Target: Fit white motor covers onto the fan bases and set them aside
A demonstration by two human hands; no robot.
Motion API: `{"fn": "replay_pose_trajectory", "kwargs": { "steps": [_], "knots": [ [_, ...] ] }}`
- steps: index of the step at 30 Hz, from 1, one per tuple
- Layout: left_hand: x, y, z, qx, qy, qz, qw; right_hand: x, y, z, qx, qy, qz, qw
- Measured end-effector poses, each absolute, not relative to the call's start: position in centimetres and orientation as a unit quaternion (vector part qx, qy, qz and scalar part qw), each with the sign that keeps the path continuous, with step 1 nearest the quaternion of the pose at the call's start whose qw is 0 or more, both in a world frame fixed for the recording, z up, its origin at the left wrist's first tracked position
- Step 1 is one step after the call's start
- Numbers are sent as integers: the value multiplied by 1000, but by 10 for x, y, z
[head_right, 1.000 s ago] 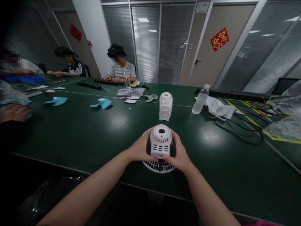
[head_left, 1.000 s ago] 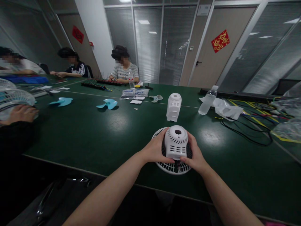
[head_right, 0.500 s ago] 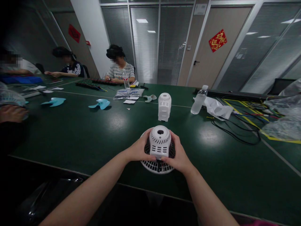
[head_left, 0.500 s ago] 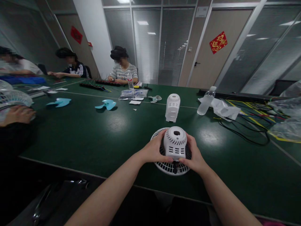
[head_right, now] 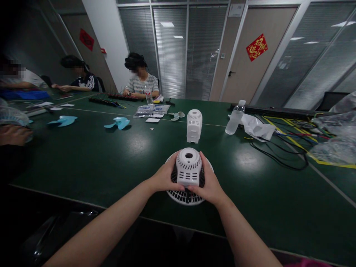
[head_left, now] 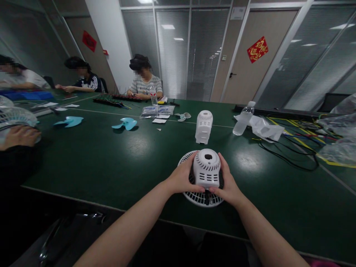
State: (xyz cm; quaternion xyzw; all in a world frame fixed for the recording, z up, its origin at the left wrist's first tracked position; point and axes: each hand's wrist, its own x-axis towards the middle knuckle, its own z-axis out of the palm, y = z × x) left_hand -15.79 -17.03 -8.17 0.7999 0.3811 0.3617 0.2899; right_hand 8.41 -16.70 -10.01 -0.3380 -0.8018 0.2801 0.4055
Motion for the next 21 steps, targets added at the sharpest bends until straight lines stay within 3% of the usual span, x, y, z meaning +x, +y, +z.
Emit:
{"fn": "replay_pose_trajectory", "kwargs": {
  "steps": [21],
  "knots": [
    [-155,-176,-75,804,403,343,272,79,-169,-99,-313,-813,222,437]
  ]
}}
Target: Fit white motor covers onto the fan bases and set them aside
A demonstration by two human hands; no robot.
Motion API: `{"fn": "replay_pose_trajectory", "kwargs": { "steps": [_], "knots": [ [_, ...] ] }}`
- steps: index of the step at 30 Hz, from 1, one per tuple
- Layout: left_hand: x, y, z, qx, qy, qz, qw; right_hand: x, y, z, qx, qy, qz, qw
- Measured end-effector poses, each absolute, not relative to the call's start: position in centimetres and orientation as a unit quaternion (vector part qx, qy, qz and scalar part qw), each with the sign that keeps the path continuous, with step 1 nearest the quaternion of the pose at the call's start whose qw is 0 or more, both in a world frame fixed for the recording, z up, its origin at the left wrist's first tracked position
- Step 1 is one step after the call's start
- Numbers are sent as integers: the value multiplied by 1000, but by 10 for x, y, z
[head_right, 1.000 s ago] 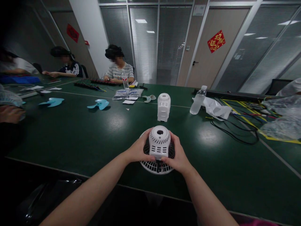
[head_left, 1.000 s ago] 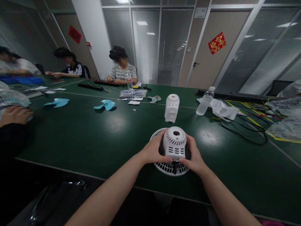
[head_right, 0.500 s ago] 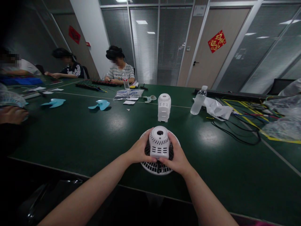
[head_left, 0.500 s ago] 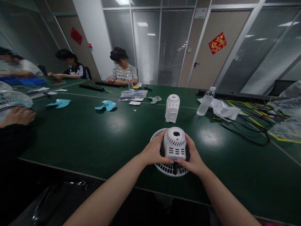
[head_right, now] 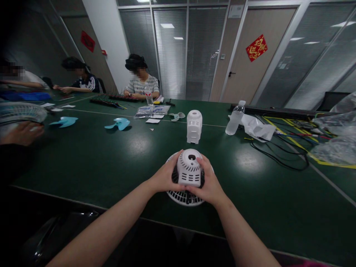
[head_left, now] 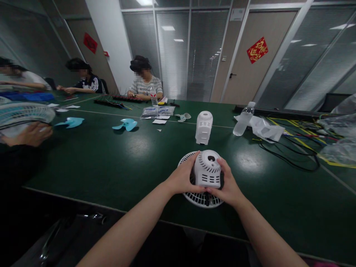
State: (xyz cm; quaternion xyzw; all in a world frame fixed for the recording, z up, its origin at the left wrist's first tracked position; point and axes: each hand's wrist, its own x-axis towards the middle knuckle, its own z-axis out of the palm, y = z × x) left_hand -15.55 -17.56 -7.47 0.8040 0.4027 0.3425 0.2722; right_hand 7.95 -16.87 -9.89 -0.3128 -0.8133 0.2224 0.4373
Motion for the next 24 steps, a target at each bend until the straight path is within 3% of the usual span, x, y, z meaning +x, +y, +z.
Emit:
{"fn": "replay_pose_trajectory", "kwargs": {
  "steps": [24],
  "knots": [
    [-159,-181,-67,804,376,344,306,82,-172,-94,-331,-832,221,385]
  ]
}}
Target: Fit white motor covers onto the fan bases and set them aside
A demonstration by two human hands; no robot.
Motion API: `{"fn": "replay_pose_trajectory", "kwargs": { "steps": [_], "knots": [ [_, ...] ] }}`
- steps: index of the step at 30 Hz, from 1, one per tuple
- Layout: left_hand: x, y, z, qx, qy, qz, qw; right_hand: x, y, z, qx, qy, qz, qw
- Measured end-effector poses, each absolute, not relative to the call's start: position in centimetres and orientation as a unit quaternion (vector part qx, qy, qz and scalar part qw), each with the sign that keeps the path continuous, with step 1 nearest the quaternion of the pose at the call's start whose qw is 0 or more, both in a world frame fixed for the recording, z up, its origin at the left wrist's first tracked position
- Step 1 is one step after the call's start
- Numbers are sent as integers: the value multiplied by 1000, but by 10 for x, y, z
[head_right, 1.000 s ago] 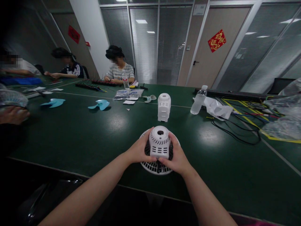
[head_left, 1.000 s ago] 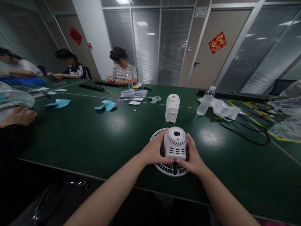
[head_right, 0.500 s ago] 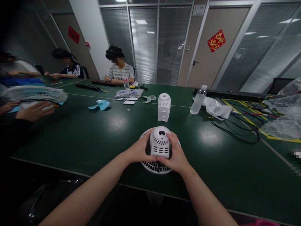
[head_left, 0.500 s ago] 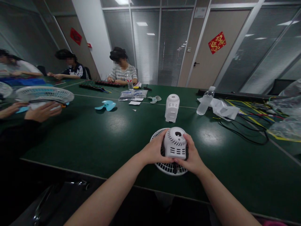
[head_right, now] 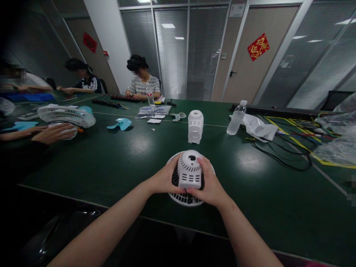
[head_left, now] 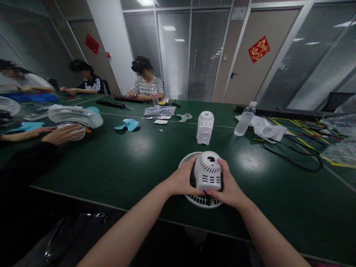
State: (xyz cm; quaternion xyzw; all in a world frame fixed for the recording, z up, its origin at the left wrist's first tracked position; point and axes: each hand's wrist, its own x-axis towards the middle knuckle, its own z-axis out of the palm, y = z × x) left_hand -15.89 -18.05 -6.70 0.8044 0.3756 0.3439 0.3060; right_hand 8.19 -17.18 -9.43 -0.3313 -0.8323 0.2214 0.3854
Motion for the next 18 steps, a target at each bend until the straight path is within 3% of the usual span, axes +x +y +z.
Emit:
{"fn": "replay_pose_trajectory", "kwargs": {
  "steps": [18],
  "knots": [
    [-168,-177,-71,812,392,302,309,86,-169,-93,-312,-834,247,382]
  ]
}}
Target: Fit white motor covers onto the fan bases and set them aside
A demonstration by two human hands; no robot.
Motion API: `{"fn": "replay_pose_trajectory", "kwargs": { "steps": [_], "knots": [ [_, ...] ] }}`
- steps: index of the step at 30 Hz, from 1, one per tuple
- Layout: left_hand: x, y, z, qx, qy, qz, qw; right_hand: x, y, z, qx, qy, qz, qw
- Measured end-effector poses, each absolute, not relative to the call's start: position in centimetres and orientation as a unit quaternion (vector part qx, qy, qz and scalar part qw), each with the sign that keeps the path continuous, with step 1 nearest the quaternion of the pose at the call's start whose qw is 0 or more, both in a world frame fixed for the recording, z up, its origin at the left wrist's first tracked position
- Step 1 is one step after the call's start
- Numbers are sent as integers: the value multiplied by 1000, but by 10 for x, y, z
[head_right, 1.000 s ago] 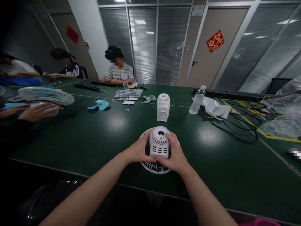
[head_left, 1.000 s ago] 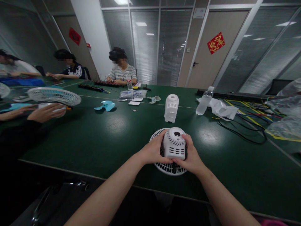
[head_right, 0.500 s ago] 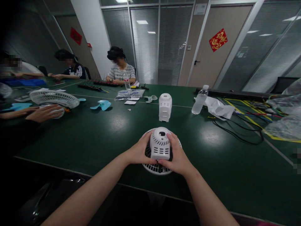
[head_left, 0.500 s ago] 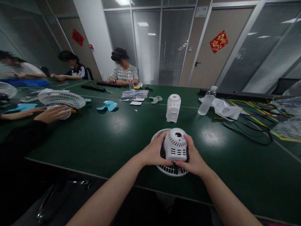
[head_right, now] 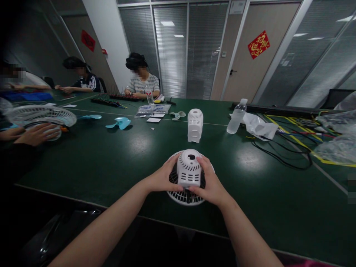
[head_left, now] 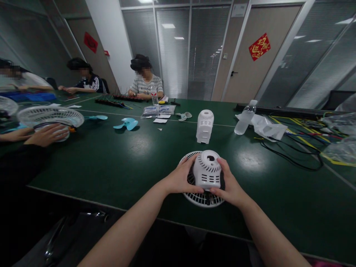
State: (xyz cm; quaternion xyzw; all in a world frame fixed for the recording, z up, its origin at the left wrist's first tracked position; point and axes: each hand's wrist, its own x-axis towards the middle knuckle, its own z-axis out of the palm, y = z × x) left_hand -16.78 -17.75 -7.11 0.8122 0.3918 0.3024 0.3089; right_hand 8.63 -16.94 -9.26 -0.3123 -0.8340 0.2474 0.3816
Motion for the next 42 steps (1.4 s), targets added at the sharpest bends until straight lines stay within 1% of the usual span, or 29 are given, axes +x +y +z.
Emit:
{"fn": "replay_pose_trajectory", "kwargs": {
  "steps": [4,10,17,20,23,25,27,31,36,39,42],
  "knots": [
    [-168,-179,-70,809,398,305,307,86,-172,-89,-320,-831,248,383],
    [-169,-181,-64,820,400,283,295,87,-175,-84,-343,-841,234,347],
    [-164,-182,-72,821,402,293,280,90,-176,-103,-348,-821,253,375],
    [-166,-182,-79,817,401,303,281,89,-177,-104,-317,-793,304,423],
    [-172,-185,-83,785,402,360,305,92,-174,-98,-304,-720,337,525],
    [-175,-193,-85,742,408,427,317,97,-169,-95,-357,-657,316,584],
    [-172,-206,-87,696,434,490,295,104,-163,-95,-423,-601,291,612],
    [-140,-246,-100,626,521,538,218,116,-148,-104,-522,-552,295,579],
    [-81,-279,-111,584,620,509,126,118,-136,-114,-606,-570,289,474],
    [-63,-278,-109,580,642,490,106,116,-136,-112,-635,-598,261,414],
    [-60,-271,-107,573,650,490,94,115,-138,-108,-642,-622,235,380]
  ]
}}
